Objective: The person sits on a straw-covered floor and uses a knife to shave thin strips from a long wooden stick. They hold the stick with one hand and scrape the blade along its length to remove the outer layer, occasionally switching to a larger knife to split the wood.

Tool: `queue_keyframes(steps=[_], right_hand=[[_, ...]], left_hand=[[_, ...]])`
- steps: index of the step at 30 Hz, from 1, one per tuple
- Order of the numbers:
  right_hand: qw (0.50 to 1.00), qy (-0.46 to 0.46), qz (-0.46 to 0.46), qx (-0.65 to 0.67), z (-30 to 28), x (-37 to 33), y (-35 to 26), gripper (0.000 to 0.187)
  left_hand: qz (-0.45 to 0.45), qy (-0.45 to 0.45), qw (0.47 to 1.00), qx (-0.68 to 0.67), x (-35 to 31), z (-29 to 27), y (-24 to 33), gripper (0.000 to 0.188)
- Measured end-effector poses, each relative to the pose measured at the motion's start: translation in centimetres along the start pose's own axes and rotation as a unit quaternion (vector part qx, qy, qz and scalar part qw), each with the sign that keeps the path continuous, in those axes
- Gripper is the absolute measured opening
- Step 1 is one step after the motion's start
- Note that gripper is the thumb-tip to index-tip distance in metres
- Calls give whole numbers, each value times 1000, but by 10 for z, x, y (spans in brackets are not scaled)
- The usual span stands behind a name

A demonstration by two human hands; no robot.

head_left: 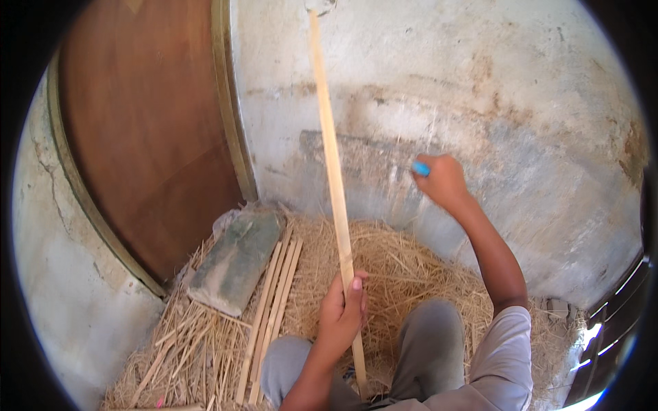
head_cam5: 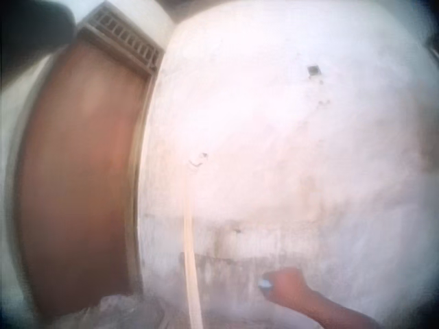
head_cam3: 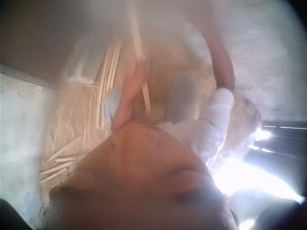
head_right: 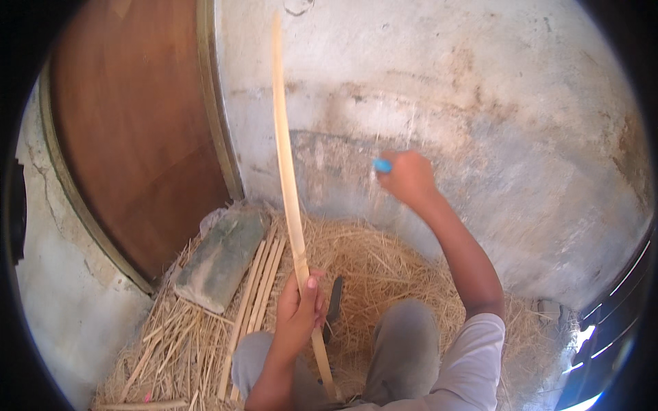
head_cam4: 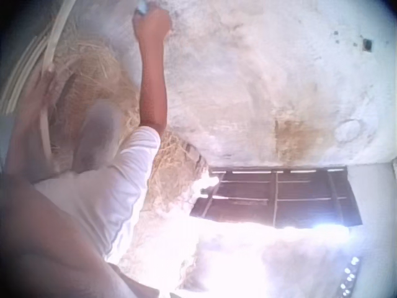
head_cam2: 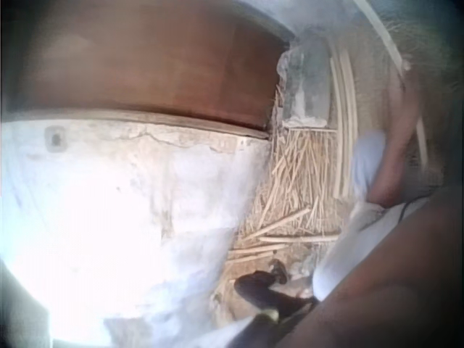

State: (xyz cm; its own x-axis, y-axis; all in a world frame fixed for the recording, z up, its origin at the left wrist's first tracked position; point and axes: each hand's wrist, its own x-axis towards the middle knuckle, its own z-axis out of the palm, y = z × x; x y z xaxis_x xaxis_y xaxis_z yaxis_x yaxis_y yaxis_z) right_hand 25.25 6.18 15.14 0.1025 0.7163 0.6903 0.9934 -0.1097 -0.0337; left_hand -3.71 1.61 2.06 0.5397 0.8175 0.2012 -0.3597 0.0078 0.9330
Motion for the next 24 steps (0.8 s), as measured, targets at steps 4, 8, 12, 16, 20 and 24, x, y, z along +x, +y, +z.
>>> queue_keyframes(steps=[4, 8, 12, 16, 20, 24], right_hand=[[989, -4, -147, -15, 29, -69, -54, 9], [987, 9, -157, -45, 35, -92, -58, 11], [990, 30, -131, -32, 27, -100, -62, 17], [984, -51, -150, -80, 40, -107, -51, 13], [978, -28, -160, -132, 49, -98, -35, 7], [970, -70, -57, -226, 55, -72, -28, 6]], left_hand=[[24, 51, 972, 228, -1, 10, -21, 22], [-65, 67, 934, 344, -9, 30, -7, 20], [-26, 58, 938, 340, -7, 34, -18, 18], [-47, 14, 939, 339, -10, 45, -24, 17], [-39, -3, 940, 338, -7, 46, -37, 15], [-82, -8, 940, 331, -11, 53, -37, 14]])
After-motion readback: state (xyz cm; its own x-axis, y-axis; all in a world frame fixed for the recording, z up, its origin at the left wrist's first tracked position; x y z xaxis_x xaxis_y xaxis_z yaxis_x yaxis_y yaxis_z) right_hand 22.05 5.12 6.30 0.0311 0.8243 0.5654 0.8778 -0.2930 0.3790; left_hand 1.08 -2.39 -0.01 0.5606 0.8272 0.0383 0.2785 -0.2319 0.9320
